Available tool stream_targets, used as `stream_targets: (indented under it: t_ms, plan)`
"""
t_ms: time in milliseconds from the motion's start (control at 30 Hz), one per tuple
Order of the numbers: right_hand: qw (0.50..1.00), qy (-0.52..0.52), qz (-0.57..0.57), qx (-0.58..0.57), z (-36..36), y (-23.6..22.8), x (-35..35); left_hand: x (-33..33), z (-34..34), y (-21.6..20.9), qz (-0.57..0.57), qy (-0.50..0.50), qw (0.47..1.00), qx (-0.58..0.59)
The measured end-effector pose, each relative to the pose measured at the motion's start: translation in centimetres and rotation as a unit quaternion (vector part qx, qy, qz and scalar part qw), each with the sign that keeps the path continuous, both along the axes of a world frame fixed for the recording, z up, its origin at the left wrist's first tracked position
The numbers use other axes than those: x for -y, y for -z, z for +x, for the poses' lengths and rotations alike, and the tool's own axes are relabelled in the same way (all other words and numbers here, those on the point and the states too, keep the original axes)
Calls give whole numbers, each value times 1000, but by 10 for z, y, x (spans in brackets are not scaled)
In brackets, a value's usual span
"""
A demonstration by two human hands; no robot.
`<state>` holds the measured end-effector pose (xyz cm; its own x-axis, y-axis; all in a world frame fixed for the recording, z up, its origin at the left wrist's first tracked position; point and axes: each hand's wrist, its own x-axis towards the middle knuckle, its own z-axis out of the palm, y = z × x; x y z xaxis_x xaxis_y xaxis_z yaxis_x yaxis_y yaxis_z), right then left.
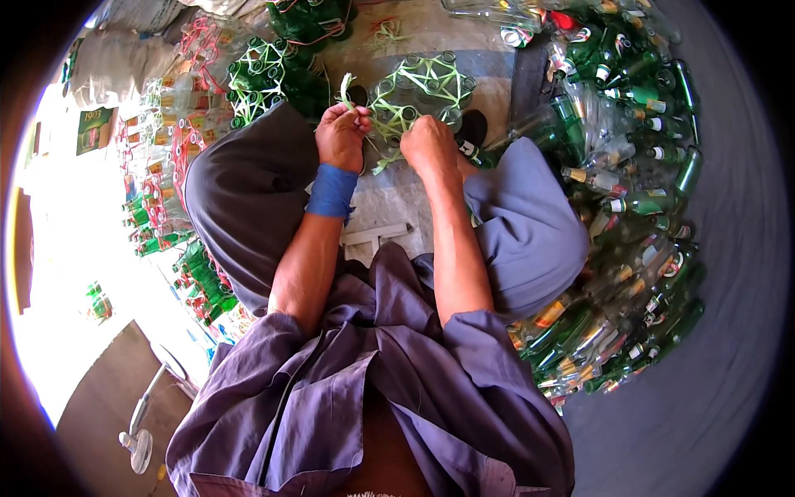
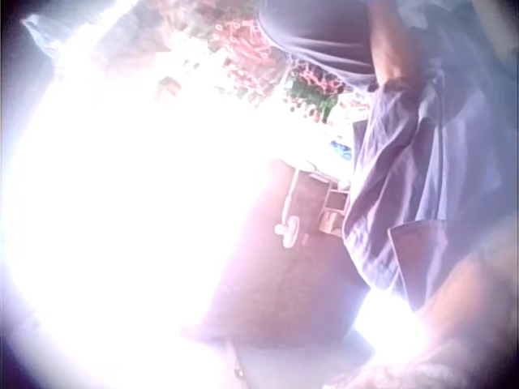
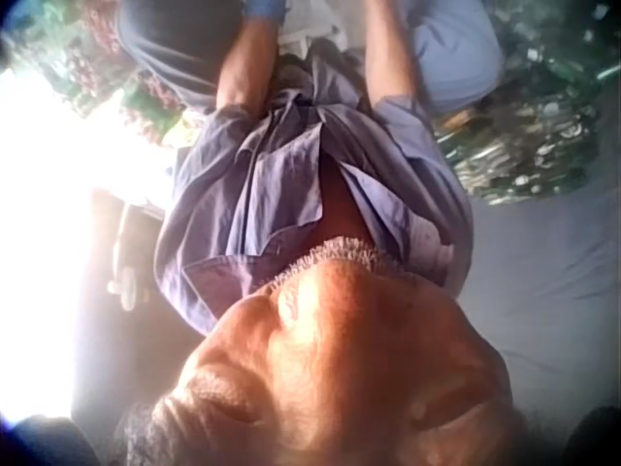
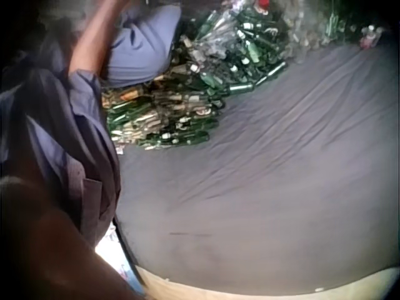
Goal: The person ties together green plastic bottles using thin string to create a geometric structure. They handle several clusters of bottles, securing knots by hand.
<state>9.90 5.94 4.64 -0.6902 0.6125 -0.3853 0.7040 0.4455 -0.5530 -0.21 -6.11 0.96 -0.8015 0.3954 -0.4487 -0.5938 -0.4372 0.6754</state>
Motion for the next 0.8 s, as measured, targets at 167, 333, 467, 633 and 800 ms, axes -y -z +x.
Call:
stream_targets:
  t_ms: [167, 333, 467, 633, 800]
  plan:
    - [981, 64, -181, 0, -3, -8, -2, -2, 1, -2, 9, 4, 1000, -3]
    - [885, 207, -402, -109, 3, 7, -7, -3, 2, -9, 0, 16, 1000, -7]
    - [836, 270, -462, -120, 2, 8, -8, -4, 2, -10, -41, 38, 998, -6]
    - [813, 303, -473, -151, 2, 15, -6, -11, 4, -16, -71, 31, 997, -9]
    - [779, 341, -500, -165, 1, 14, -7, -14, 6, -16, -93, 18, 995, -42]
